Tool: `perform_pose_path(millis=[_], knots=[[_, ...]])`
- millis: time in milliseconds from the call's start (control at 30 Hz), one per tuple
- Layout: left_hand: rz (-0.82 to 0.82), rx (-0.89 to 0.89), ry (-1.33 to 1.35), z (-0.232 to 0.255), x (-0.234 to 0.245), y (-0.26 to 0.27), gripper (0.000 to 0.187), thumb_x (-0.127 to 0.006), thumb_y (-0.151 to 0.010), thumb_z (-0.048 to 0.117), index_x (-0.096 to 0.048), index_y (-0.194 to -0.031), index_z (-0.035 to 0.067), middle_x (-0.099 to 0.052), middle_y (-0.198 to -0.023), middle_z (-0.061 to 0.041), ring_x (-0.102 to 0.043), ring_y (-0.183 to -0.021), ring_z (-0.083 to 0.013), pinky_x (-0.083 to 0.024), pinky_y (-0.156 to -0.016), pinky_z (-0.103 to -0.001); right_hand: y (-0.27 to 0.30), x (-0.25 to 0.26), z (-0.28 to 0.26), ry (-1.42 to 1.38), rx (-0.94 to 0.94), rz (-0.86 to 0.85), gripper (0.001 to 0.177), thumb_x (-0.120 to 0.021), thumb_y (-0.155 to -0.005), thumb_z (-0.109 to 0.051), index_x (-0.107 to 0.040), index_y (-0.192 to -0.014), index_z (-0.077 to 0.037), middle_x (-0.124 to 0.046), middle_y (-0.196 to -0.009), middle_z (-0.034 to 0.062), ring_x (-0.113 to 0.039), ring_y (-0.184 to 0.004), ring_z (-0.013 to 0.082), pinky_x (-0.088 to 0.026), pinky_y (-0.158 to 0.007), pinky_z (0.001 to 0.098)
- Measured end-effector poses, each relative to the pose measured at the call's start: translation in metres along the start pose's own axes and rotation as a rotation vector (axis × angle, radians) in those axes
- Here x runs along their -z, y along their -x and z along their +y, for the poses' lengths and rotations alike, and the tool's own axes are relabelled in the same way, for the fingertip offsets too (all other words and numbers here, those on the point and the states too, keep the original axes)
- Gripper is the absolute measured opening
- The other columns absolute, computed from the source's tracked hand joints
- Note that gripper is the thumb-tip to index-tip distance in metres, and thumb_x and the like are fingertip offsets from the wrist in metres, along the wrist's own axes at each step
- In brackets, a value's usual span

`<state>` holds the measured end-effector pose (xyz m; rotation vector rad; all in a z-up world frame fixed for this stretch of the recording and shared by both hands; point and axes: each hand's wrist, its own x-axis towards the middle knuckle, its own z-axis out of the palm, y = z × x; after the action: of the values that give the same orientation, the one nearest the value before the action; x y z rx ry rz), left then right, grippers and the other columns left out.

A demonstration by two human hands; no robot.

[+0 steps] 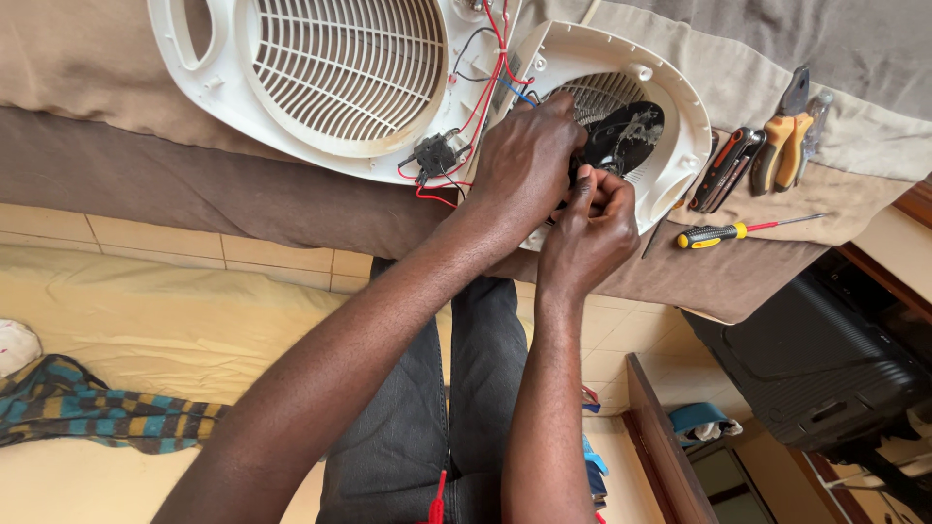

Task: The person removes the fan blade from a disassembled electric fan, then uses a screwdriver to tighten screws on the motor housing. The fan remains open on the bed with tools nearby.

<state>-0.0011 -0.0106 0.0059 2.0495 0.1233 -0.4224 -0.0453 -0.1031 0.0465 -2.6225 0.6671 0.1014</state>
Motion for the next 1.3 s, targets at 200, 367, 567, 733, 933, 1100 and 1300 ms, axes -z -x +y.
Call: perform_pose_path(millis=[200, 367, 567, 733, 933, 1100, 1300], knots=[[0.013, 0.063, 0.096, 0.007, -0.004, 0.014, 0.008, -0.072, -0.085, 0.01, -0.078, -0.089, 0.006, -0.065, -0.097, -0.011, -0.061, -0.088, -0.0335, -0.051, -0.08, -0.048, -0.007, -0.005, 0.008, -0.074, 0.005, 0.018, 0.019, -0.077, -0.099, -0.016, -0.069, -0.089, -0.002, -0.066, -0.07, 0.0024, -0.062, -0.06, 0.0093, -0.051, -0.053, 0.0285], [0.055, 0.113, 0.13, 0.009, -0.006, 0.029, 0.013, -0.069, -0.09, 0.013, -0.078, -0.1, 0.011, -0.066, -0.099, -0.006, -0.06, -0.093, -0.0312, -0.05, -0.079, -0.046, -0.013, -0.002, 0.022, -0.273, -0.138, -0.02, 0.025, -0.081, -0.094, -0.014, -0.062, -0.083, -0.001, -0.062, -0.069, 0.004, -0.059, -0.053, 0.008, -0.047, -0.042, 0.0247], [0.102, 0.131, 0.105, 0.011, -0.009, 0.033, 0.012, -0.072, -0.09, 0.018, -0.079, -0.099, 0.014, -0.067, -0.094, -0.004, -0.061, -0.093, -0.0292, -0.05, -0.081, -0.044, -0.036, 0.024, 0.073, -0.643, -0.173, -0.093, 0.018, -0.064, -0.106, -0.012, -0.063, -0.091, -0.004, -0.064, -0.075, 0.0036, -0.059, -0.057, 0.0081, -0.05, -0.042, 0.0254], [0.124, 0.139, 0.114, 0.015, -0.007, 0.034, 0.01, -0.073, -0.09, 0.019, -0.08, -0.096, 0.014, -0.067, -0.091, -0.003, -0.06, -0.09, -0.0297, -0.049, -0.079, -0.044, -0.071, 0.068, 0.143, -0.201, -0.173, 0.087, 0.017, -0.072, -0.103, -0.014, -0.061, -0.104, -0.001, -0.062, -0.09, 0.0139, -0.059, -0.072, 0.0193, -0.05, -0.06, 0.0348], [0.152, 0.12, 0.11, 0.018, -0.007, 0.035, 0.009, -0.074, -0.09, 0.016, -0.079, -0.095, 0.011, -0.071, -0.091, -0.003, -0.06, -0.09, -0.0294, -0.049, -0.079, -0.044, -0.081, 0.079, 0.207, 0.38, -0.015, -0.194, 0.049, -0.08, -0.077, -0.003, -0.064, -0.123, -0.003, -0.053, -0.127, 0.0218, -0.058, -0.113, 0.0381, -0.048, -0.095, 0.0477], [0.171, 0.163, 0.102, 0.021, -0.016, 0.038, 0.009, -0.075, -0.089, 0.016, -0.08, -0.094, 0.011, -0.073, -0.092, -0.004, -0.06, -0.09, -0.0287, -0.049, -0.08, -0.042, -0.085, 0.114, 0.214, 0.17, 0.139, -0.146, 0.038, -0.078, -0.084, 0.004, -0.067, -0.12, -0.005, -0.058, -0.134, 0.0155, -0.059, -0.126, 0.0311, -0.052, -0.109, 0.044], [0.191, 0.171, 0.103, 0.02, -0.016, 0.037, 0.01, -0.076, -0.088, 0.017, -0.08, -0.093, 0.01, -0.074, -0.093, -0.003, -0.062, -0.092, -0.0274, -0.05, -0.084, -0.042, -0.06, 0.218, 0.122, -0.497, 0.126, 0.073, 0.016, -0.065, -0.101, 0.005, -0.052, -0.105, -0.004, -0.066, -0.111, 0.0163, -0.053, -0.07, 0.0111, -0.054, -0.068, 0.025]])
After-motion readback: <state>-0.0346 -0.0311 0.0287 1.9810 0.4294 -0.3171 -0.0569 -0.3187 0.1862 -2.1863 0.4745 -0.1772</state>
